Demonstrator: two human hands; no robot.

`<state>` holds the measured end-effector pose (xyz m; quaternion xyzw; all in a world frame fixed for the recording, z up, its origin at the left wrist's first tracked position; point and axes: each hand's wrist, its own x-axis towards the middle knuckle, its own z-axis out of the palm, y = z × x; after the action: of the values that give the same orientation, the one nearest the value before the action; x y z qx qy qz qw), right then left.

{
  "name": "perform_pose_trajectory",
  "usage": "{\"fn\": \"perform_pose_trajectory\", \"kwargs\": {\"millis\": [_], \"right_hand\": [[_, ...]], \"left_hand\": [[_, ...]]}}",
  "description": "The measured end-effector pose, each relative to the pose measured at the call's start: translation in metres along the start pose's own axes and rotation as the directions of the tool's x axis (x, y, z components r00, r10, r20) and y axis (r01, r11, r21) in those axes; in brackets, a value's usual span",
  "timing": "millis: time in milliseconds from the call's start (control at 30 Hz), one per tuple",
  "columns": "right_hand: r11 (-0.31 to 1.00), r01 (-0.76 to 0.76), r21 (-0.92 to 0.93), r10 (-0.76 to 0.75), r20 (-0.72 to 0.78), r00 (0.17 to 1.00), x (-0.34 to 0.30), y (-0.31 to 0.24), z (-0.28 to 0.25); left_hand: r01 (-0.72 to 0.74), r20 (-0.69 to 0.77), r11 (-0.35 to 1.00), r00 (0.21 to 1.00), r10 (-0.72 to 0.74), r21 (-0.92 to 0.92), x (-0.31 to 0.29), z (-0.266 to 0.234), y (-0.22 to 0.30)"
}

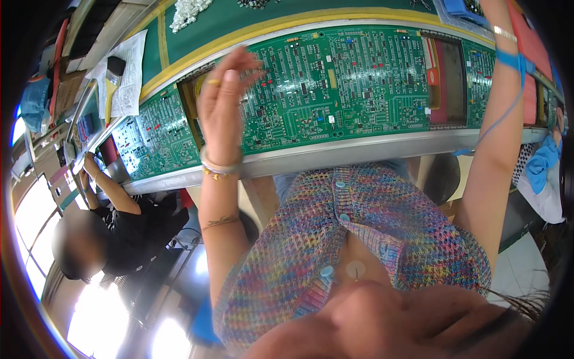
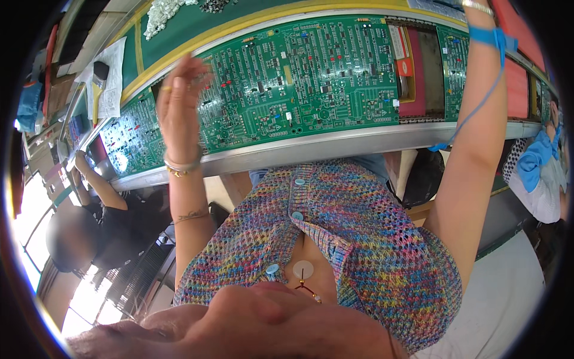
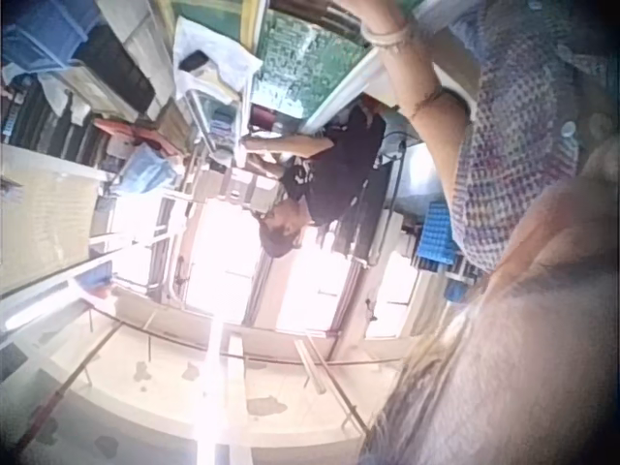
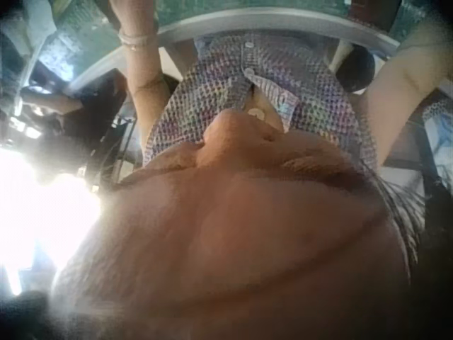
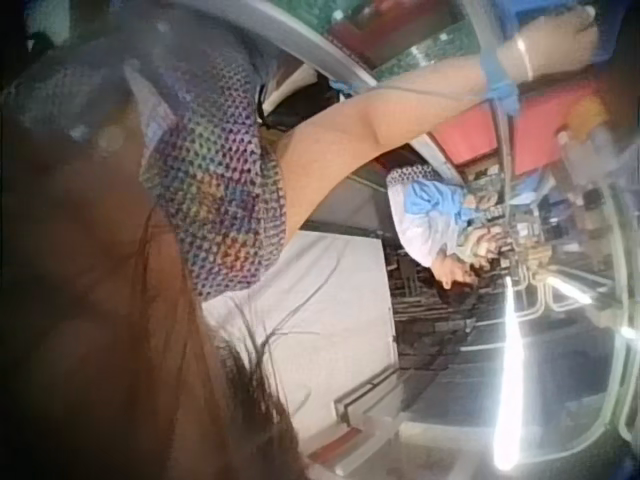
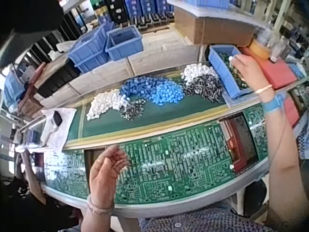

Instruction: Assemble electronic components onto printed circuit boards.

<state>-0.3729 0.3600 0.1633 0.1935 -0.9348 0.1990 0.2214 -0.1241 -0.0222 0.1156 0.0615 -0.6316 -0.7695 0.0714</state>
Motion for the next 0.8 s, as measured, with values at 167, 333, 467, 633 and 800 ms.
{"fn": "perform_pose_trajectory", "kwargs": {"millis": [167, 333, 467, 633, 800], "right_hand": [[0.829, -0.145, 0.54, -0.147, 0.461, 0.875, -0.086, -0.175, 0.002], [0.875, 0.244, 0.419, -0.353, 0.206, 0.913, -0.148, -0.211, 0.026], [0.834, 0.261, 0.487, -0.367, 0.134, 0.921, -0.165, -0.209, 0.029], [0.756, 0.137, 0.641, -0.22, 0.052, 0.974, -0.179, -0.207, 0.017], [0.489, -0.502, 0.714, 0.126, 0.511, 0.85, -0.185, -0.159, -0.017]], "left_hand": [[0.611, 0.467, 0.392, 0.786, -0.406, -0.688, -0.022, 0.071, -0.029], [0.64, 0.593, -0.016, 0.702, -0.395, -0.768, -0.027, 0.094, -0.052], [0.653, 0.619, -0.034, 0.699, -0.357, -0.757, -0.033, 0.089, -0.071], [0.611, 0.512, 0.115, 0.739, -0.438, -0.783, -0.042, 0.108, -0.059], [0.7, 0.459, 0.224, 0.642, -0.614, -0.678, -0.039, 0.097, -0.069]]}}
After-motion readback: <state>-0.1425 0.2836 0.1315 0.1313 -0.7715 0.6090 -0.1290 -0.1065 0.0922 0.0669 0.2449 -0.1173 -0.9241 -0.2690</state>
